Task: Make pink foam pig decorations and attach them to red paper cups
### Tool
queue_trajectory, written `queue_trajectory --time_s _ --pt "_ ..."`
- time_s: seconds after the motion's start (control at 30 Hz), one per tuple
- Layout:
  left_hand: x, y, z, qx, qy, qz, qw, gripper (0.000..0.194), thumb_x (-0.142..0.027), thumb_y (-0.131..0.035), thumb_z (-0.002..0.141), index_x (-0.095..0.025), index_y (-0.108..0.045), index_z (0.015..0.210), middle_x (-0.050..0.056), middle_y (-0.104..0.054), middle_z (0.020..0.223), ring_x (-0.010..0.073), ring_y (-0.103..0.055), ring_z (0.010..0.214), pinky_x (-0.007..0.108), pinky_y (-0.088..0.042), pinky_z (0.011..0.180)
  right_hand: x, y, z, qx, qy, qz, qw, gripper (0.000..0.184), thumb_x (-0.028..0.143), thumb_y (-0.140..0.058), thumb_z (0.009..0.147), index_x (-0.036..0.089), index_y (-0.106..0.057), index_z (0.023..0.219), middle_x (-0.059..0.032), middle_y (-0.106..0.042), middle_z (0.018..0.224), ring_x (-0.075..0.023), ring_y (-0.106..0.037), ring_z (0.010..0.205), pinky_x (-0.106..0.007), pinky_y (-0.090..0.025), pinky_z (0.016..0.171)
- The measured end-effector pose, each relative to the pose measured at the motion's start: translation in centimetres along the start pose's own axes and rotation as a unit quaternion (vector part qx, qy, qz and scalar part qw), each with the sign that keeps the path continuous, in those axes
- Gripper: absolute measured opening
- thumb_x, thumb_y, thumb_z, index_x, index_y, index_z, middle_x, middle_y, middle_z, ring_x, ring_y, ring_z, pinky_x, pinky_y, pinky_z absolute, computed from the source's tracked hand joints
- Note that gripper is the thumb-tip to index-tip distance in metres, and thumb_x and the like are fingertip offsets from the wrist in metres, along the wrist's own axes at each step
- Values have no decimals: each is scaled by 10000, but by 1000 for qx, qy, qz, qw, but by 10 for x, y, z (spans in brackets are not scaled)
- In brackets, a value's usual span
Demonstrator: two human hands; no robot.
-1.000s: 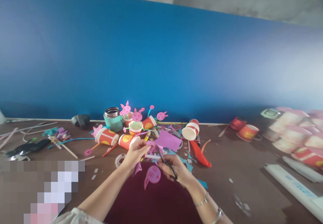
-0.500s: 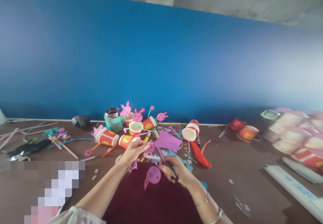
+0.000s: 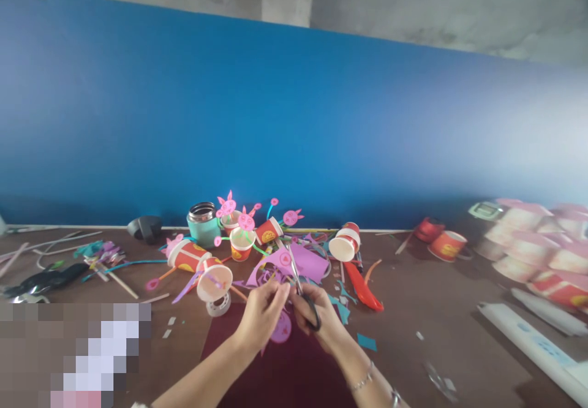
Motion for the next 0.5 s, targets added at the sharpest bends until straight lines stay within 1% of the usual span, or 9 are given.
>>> queue_trajectory --time_s 0.07,0.13,0.23,0.33,0.43,0.5 --pt "8 6 5 -47 29 -56 997 415 -489 -568 799 -188 -409 562 -50 -337 546 95 -297 515 228 -262 485 -4 -5 0 17 -1 -4 1000 349 455 -714 699 156 -538 728 94 -439 358 -35 -328 271 -150 -222 295" --pt "13 13 8 -74 34 -99 992 421 -508 -581 788 -192 -387 589 -60 -316 559 85 -280 511 217 -260 473 -6 -9 0 33 -3 -8 999 366 467 -726 682 154 -542 722 89 -448 361 -37 -340 270 -147 -237 291" --pt "21 15 11 -77 54 -159 983 403 -511 -594 781 -196 -391 634 -70 -319 565 71 -266 490 203 -250 448 -6 -15 0 50 -6 -11 999 390 491 -733 662 153 -541 696 87 -446 358 -35 -340 269 -146 -244 288" --pt "32 13 11 -81 91 -207 971 423 -509 -619 763 -198 -365 631 -84 -293 541 56 -249 468 189 -226 426 -2 -18 -2 55 -7 -12 998 416 522 -727 649 154 -533 677 88 -437 355 -30 -333 271 -143 -235 294" --pt "40 10 9 -87 126 -238 959 465 -520 -664 711 -195 -347 609 -94 -295 520 41 -251 446 175 -210 410 -2 -20 -3 57 -18 -21 998 407 512 -723 654 155 -528 664 86 -441 355 -30 -335 272 -145 -242 298" --pt "40 9 9 -83 129 -243 958 475 -518 -682 690 -188 -354 594 -96 -308 510 33 -242 435 170 -197 402 -5 -19 -3 50 -27 -24 998 387 484 -733 651 155 -532 675 82 -456 359 -37 -351 274 -147 -252 297"
Point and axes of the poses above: each hand's wrist, its own z-axis towards the middle knuckle, its own y-axis out of the back of the hand, x = y × z, the point moved 10 cm from there along z, towards the middle knuckle
